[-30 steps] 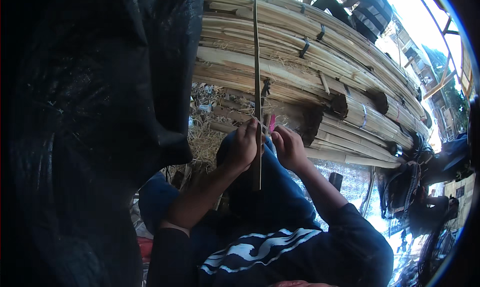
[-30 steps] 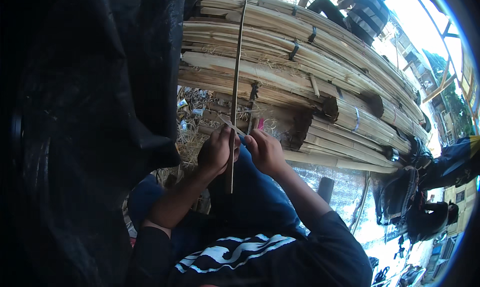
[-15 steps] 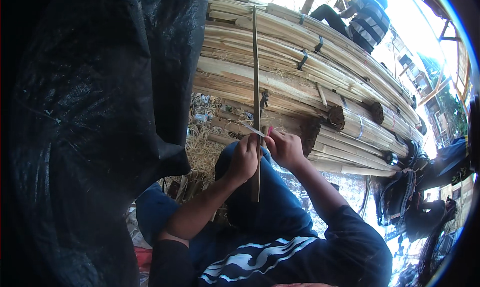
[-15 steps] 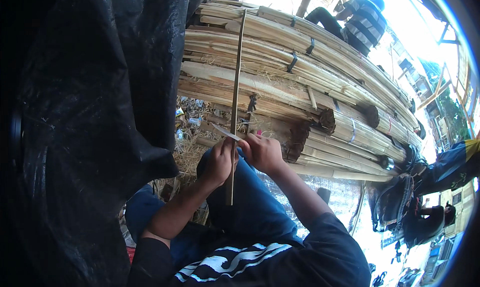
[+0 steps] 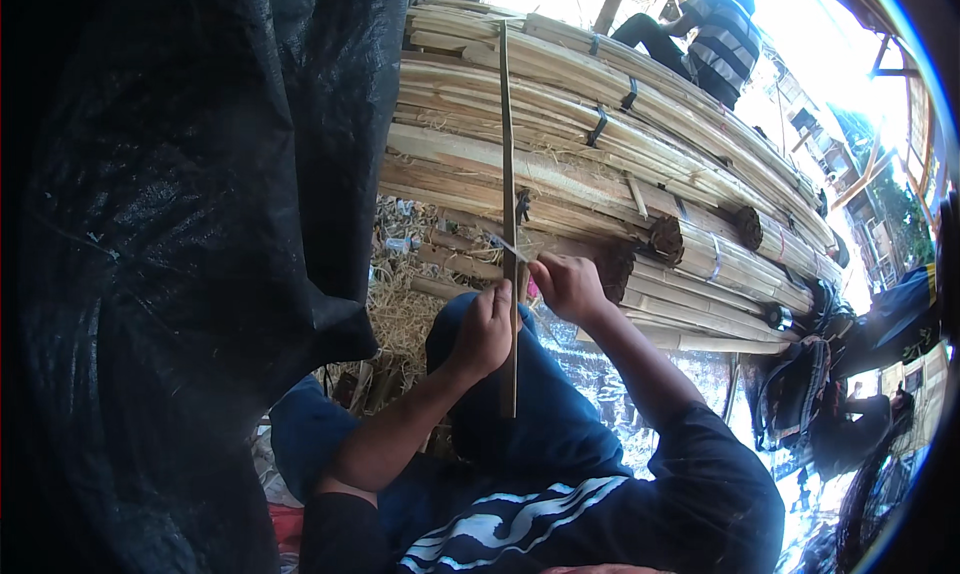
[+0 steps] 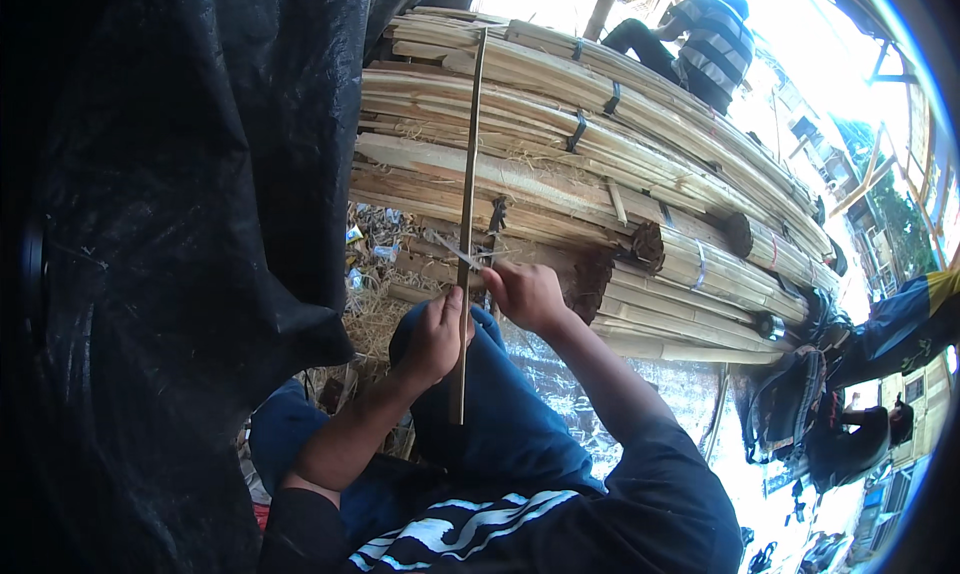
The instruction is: The recorder uses a small knife to shave and smooth a long strip of bamboo while sitting in a workshop.
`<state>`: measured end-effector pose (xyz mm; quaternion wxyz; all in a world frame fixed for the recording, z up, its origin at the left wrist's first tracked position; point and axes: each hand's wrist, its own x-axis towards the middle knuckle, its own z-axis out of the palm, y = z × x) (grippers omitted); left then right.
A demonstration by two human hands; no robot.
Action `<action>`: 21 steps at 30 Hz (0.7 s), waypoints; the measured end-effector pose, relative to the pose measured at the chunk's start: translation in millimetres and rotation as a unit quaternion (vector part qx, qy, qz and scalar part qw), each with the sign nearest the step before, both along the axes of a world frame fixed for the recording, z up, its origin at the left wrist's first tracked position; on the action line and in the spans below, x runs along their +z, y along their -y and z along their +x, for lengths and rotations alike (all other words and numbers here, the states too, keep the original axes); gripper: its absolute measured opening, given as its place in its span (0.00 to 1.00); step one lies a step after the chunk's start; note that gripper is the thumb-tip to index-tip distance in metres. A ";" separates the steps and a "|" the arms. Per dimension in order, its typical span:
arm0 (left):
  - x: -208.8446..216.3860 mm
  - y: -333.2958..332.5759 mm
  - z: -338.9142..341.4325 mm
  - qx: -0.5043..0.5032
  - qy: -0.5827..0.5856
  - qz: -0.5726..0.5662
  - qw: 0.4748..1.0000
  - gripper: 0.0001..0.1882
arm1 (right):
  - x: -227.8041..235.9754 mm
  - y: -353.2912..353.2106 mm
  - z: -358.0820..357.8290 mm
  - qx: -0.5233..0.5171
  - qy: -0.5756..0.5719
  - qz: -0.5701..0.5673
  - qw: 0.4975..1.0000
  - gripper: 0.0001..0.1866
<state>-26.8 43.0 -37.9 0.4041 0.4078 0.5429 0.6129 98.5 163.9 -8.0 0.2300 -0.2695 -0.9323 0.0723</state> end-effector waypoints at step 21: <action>-2.6 -4.6 -4.9 -0.032 0.110 -0.031 0.993 0.26 | 20.4 -29.1 -26.1 -0.009 0.091 0.044 0.995 0.22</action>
